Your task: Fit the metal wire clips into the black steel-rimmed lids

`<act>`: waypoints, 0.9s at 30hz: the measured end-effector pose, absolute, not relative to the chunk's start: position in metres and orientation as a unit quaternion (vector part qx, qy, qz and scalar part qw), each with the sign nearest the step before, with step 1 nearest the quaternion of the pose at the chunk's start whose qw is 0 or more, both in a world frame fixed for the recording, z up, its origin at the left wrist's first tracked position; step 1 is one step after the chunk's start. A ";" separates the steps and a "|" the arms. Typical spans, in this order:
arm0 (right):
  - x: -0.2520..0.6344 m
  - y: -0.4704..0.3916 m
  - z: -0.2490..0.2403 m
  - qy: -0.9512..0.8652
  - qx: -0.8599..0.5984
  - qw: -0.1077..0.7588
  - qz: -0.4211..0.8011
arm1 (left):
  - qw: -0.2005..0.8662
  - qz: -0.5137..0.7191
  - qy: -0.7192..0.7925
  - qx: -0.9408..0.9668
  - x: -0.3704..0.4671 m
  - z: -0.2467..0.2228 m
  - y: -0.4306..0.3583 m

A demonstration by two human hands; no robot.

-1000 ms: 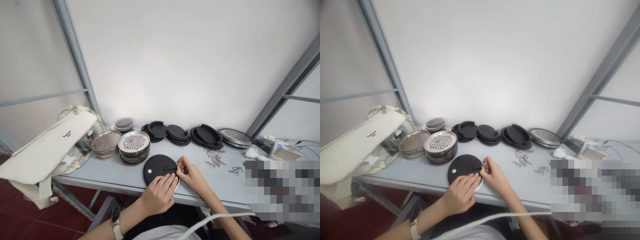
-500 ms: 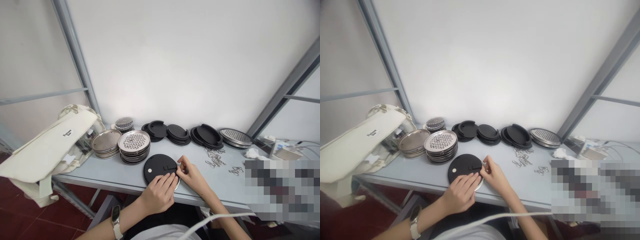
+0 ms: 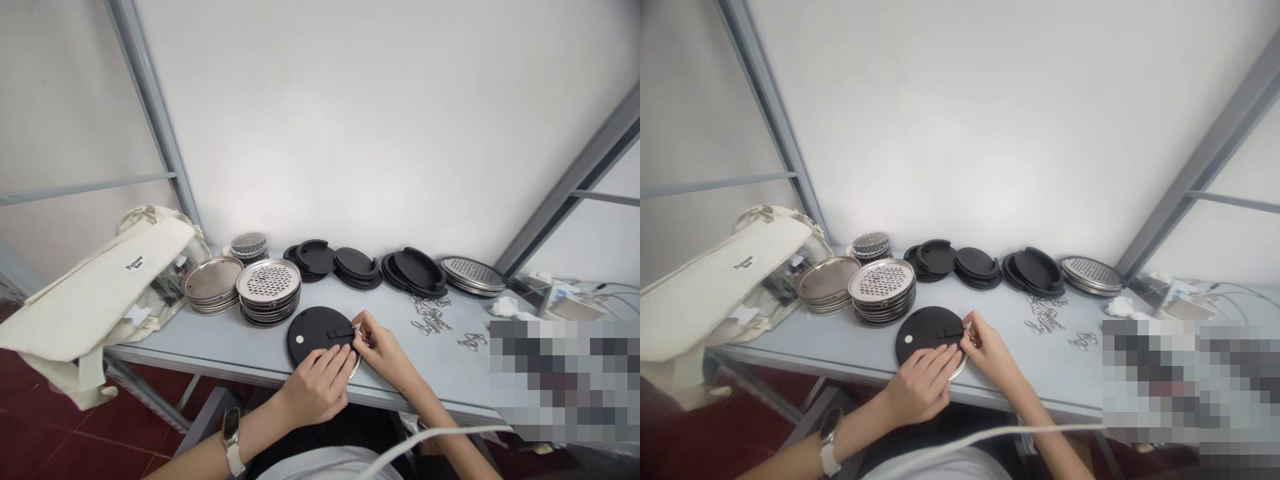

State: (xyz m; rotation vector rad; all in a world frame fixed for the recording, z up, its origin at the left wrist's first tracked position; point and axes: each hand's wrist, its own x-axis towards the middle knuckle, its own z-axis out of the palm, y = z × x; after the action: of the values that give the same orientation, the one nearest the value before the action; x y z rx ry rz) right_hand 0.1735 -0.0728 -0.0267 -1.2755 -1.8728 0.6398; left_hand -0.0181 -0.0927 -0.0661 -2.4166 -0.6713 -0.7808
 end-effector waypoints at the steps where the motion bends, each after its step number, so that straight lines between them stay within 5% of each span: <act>1: 0.173 -0.073 -0.026 -0.736 -0.500 0.379 0.254 | 0.252 -0.291 -0.246 -0.889 -0.018 -0.066 -0.093; 27: 0.178 -0.069 -0.029 -0.733 -0.491 0.429 0.194 | 0.251 -0.299 -0.243 -0.888 -0.018 -0.064 -0.093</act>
State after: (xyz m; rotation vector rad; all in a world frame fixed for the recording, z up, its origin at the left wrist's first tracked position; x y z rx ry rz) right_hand 0.1775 -0.0686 -0.0288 -1.2250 -1.8289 0.4843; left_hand -0.0178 -0.0933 -0.0637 -2.4178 -0.6608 -0.8132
